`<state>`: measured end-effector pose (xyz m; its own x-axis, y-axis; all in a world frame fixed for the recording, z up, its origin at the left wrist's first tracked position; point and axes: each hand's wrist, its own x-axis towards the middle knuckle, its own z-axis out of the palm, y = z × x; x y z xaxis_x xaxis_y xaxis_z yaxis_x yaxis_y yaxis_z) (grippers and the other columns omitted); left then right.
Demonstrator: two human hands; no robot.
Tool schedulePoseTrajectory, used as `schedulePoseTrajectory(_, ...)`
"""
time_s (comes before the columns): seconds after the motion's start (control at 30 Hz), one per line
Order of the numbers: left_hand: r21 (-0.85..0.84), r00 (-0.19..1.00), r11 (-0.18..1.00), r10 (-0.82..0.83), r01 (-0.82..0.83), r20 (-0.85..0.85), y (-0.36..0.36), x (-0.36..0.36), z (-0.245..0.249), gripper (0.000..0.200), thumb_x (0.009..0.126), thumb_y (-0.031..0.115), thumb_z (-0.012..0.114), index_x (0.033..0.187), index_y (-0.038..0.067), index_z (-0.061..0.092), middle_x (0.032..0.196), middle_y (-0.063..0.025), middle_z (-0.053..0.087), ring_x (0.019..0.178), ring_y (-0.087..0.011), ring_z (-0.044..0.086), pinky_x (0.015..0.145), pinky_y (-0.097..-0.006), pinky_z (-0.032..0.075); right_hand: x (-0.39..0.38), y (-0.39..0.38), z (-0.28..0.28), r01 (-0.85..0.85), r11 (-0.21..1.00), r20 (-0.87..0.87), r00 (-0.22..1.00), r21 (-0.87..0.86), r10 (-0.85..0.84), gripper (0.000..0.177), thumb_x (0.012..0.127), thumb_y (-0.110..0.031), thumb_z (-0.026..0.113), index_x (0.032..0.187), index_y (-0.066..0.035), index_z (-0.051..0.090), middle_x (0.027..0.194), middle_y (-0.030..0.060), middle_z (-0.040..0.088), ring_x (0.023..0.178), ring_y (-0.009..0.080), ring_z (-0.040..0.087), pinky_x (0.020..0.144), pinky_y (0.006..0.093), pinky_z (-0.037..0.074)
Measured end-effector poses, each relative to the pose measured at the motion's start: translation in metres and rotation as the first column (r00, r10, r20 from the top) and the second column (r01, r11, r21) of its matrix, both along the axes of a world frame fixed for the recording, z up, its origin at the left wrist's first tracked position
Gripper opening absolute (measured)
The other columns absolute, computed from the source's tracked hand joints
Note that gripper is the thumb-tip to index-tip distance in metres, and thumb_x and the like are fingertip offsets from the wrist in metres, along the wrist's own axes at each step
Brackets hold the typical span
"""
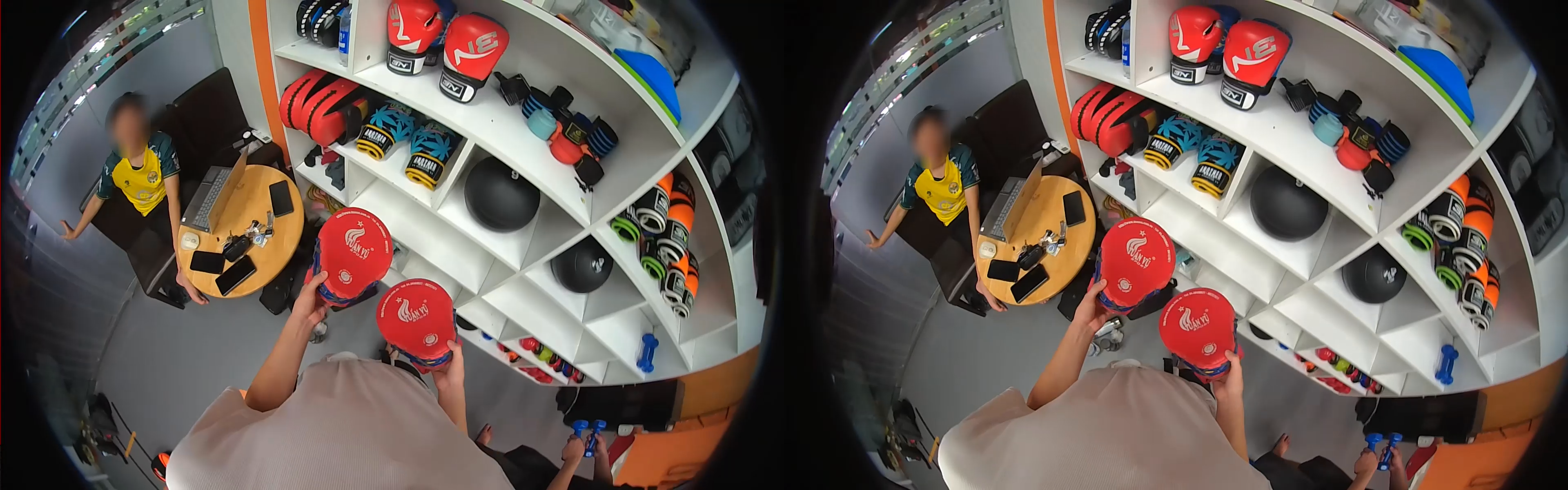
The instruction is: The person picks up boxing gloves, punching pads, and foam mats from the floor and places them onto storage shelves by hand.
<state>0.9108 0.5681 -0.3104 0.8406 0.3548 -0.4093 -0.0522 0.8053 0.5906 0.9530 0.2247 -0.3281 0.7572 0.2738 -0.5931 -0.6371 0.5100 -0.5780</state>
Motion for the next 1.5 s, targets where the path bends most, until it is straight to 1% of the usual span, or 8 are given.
schedulePoseTrajectory(0.2, 0.472, 0.981, 0.863, 0.121, -0.181, 0.154, 0.011, 0.080, 0.051, 0.054, 0.077, 0.012, 0.077, 0.124, 0.001, 0.052, 0.118, -0.0102, 0.062, 0.108, -0.0216, 0.060, 0.094, -0.0377, 0.048, 0.086, 0.008, 0.021, -0.102, 0.993, 0.299, 0.947, -0.063, 0.117, 0.053, 0.079, -0.011, 0.067, 0.127, 0.002, 0.048, 0.121, 0.0118, 0.060, 0.106, 0.0225, 0.062, 0.092, 0.0360, 0.049)
schedulePoseTrajectory(0.27, 0.894, 0.982, 0.408, 0.098, -0.186, 0.160, 0.024, 0.105, 0.059, 0.056, 0.073, 0.013, 0.080, 0.120, -0.001, 0.053, 0.116, -0.0097, 0.063, 0.105, -0.0215, 0.060, 0.093, -0.0364, 0.047, 0.106, 0.020, 0.034, -0.106, 0.992, 0.339, 0.932, -0.071, 0.124, 0.057, 0.075, -0.004, 0.069, 0.128, 0.003, 0.048, 0.120, 0.0109, 0.060, 0.107, 0.0208, 0.060, 0.094, 0.0344, 0.047)
schedulePoseTrajectory(0.4, 0.984, 0.996, 0.174, 0.087, -0.044, 0.029, 0.033, 0.148, 0.101, 0.059, 0.069, 0.016, 0.082, 0.119, -0.001, 0.054, 0.113, -0.0140, 0.063, 0.105, -0.0274, 0.061, 0.094, -0.0378, 0.045, 0.143, 0.036, 0.047, -0.147, 0.980, 0.445, 0.875, -0.132, 0.191, 0.067, 0.068, 0.000, 0.073, 0.130, 0.003, 0.047, 0.122, 0.0096, 0.059, 0.114, 0.0204, 0.056, 0.099, 0.0337, 0.041)
schedulePoseTrajectory(0.47, 0.897, 0.958, -0.367, 0.049, -0.244, 0.281, 0.043, 0.171, 0.099, 0.066, 0.065, 0.017, 0.081, 0.122, 0.001, 0.052, 0.118, -0.0201, 0.058, 0.112, -0.0371, 0.055, 0.099, -0.0440, 0.041, 0.151, 0.046, 0.060, -0.172, 0.971, 0.539, 0.809, -0.164, 0.234, 0.068, 0.069, -0.002, 0.069, 0.132, 0.004, 0.044, 0.124, 0.0109, 0.058, 0.114, 0.0213, 0.056, 0.101, 0.0335, 0.040)
schedulePoseTrajectory(0.67, 0.679, 0.986, -0.715, -0.093, -0.164, 0.140, 0.092, 0.258, 0.073, 0.067, 0.064, 0.027, 0.078, 0.121, -0.001, 0.055, 0.128, -0.0234, 0.047, 0.126, -0.0436, 0.036, 0.109, -0.0576, 0.022, 0.171, 0.080, 0.070, -0.165, 0.946, 0.627, 0.715, -0.279, 0.310, 0.073, 0.061, 0.001, 0.078, 0.128, 0.004, 0.048, 0.120, 0.0092, 0.058, 0.112, 0.0200, 0.055, 0.099, 0.0335, 0.041)
schedulePoseTrajectory(0.93, 0.491, 0.992, -0.871, 0.030, -0.034, 0.122, 0.136, 0.376, 0.078, 0.056, 0.067, 0.029, 0.075, 0.114, 0.003, 0.060, 0.124, -0.0178, 0.051, 0.124, -0.0348, 0.040, 0.109, -0.0568, 0.021, 0.199, 0.144, 0.107, 0.047, 0.860, 0.736, 0.543, -0.508, 0.405, 0.075, 0.059, -0.011, 0.084, 0.123, 0.006, 0.049, 0.110, 0.0117, 0.061, 0.098, 0.0210, 0.060, 0.090, 0.0338, 0.047)
schedulePoseTrajectory(1.13, 0.461, 0.984, -0.882, 0.155, 0.096, 0.091, 0.157, 0.426, 0.065, 0.044, 0.071, 0.022, 0.068, 0.111, 0.005, 0.060, 0.122, -0.0154, 0.052, 0.124, -0.0317, 0.041, 0.109, -0.0540, 0.022, 0.231, 0.228, 0.133, 0.719, 0.407, 0.690, 0.139, -0.563, 0.710, 0.068, 0.058, -0.015, 0.082, 0.115, 0.003, 0.051, 0.104, 0.0174, 0.059, 0.098, 0.0322, 0.057, 0.089, 0.0414, 0.042)
schedulePoseTrajectory(1.5, 0.512, 0.985, -0.847, 0.170, 0.145, 0.003, 0.161, 0.428, 0.047, 0.053, 0.076, 0.020, 0.065, 0.126, 0.008, 0.053, 0.128, -0.0121, 0.051, 0.127, -0.0283, 0.040, 0.110, -0.0515, 0.022, 0.330, 0.321, 0.105, 0.890, -0.143, 0.393, 0.329, -0.432, 0.859, 0.072, 0.059, -0.023, 0.080, 0.123, -0.007, 0.050, 0.124, 0.0130, 0.051, 0.116, 0.0368, 0.043, 0.094, 0.0512, 0.031)
